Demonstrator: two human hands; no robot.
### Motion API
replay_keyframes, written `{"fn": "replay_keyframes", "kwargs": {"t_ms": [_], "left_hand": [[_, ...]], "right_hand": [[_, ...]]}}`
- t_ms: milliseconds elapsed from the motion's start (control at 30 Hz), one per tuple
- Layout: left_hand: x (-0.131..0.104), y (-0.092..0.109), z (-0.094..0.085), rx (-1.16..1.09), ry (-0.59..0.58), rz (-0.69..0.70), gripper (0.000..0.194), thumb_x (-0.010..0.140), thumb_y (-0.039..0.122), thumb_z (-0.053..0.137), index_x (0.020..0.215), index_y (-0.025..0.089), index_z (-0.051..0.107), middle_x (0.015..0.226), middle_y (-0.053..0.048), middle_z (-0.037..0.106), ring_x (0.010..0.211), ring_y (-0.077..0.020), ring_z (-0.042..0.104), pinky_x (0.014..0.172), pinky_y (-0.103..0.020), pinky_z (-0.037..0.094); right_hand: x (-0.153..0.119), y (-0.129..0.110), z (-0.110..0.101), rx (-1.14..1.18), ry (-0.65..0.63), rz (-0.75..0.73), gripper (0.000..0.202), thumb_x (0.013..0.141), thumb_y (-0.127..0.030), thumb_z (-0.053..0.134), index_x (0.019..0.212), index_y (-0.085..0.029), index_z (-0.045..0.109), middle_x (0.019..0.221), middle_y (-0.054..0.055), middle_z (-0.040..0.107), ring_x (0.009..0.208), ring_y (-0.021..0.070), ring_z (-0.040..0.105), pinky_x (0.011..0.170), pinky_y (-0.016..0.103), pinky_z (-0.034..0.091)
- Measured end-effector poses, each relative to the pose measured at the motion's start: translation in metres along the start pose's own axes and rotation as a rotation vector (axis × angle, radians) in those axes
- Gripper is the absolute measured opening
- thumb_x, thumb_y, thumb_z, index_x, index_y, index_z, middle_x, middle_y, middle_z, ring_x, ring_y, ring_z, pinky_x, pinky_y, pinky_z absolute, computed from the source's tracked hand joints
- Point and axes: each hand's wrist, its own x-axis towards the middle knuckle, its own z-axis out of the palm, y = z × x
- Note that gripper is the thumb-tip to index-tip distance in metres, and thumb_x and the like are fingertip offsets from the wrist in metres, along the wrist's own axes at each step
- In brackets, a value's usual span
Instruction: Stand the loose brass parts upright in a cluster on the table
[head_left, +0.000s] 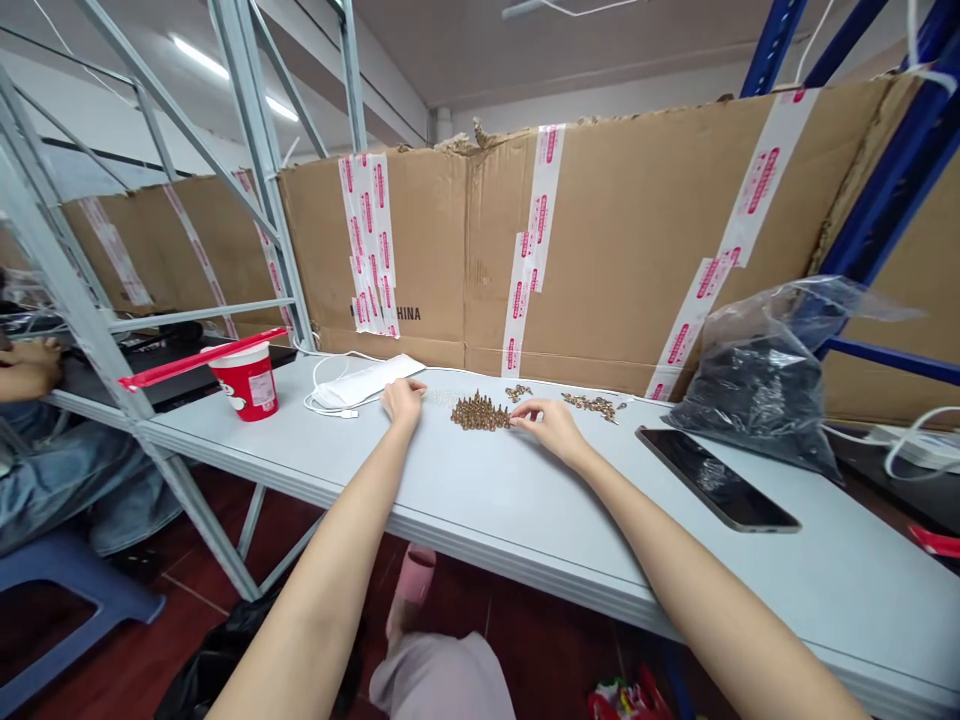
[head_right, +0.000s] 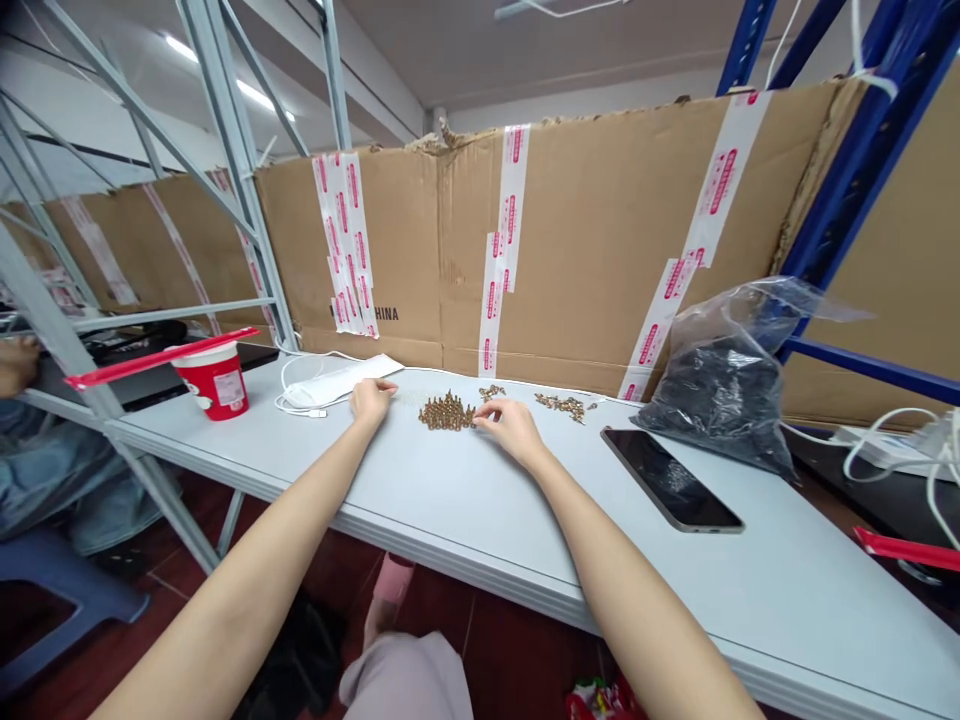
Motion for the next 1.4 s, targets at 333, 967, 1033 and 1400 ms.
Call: {"fn": "replay_keyframes", "kwargs": {"t_ms": [333,967,1033,1400], "left_hand": [[0.017,-0.015,0.008,0.083,-0.088,-0.204,0.010,0.073,0.029,0.060,0.076,0.028,0.069,0.095,-0.003,0.066,0.104,-0.0243,0.049,0.089,-0.036,0.031],[0.012,-0.015,0.011,0.122,-0.059,-0.082,0.008,0.072,0.028,0.061,0.074,0.027,0.069,0.098,-0.004,0.065,0.106,-0.0250,0.045,0.085,-0.037,0.032],[0.011,-0.016,0.011,0.127,-0.065,-0.077,0.008,0.072,0.029,0.061,0.074,0.027,0.068,0.098,-0.005,0.064,0.107,-0.0252,0.045,0.085,-0.037,0.033],[0.006,-0.014,0.007,0.167,0.006,0.021,0.015,0.077,0.027,0.054,0.087,0.025,0.065,0.104,-0.007,0.061,0.104,-0.0259,0.046,0.084,-0.038,0.033]], "right_hand": [[-0.001,-0.001,0.007,0.010,-0.138,-0.037,0.013,0.072,-0.030,0.059,0.073,-0.024,0.070,0.078,0.002,0.068,0.069,0.0176,0.054,0.068,0.030,0.038],[-0.001,0.006,0.013,0.094,-0.153,0.058,0.023,0.065,-0.033,0.064,0.084,-0.020,0.065,0.071,0.001,0.064,0.062,0.0141,0.049,0.063,0.028,0.037],[-0.001,0.009,0.013,0.100,-0.152,0.056,0.026,0.063,-0.032,0.066,0.086,-0.021,0.061,0.070,-0.001,0.063,0.059,0.0127,0.047,0.060,0.026,0.037],[-0.006,0.000,0.012,-0.237,-0.091,0.067,0.025,0.068,-0.033,0.058,0.089,-0.024,0.049,0.061,-0.006,0.052,0.057,0.0125,0.048,0.056,0.023,0.030]]}}
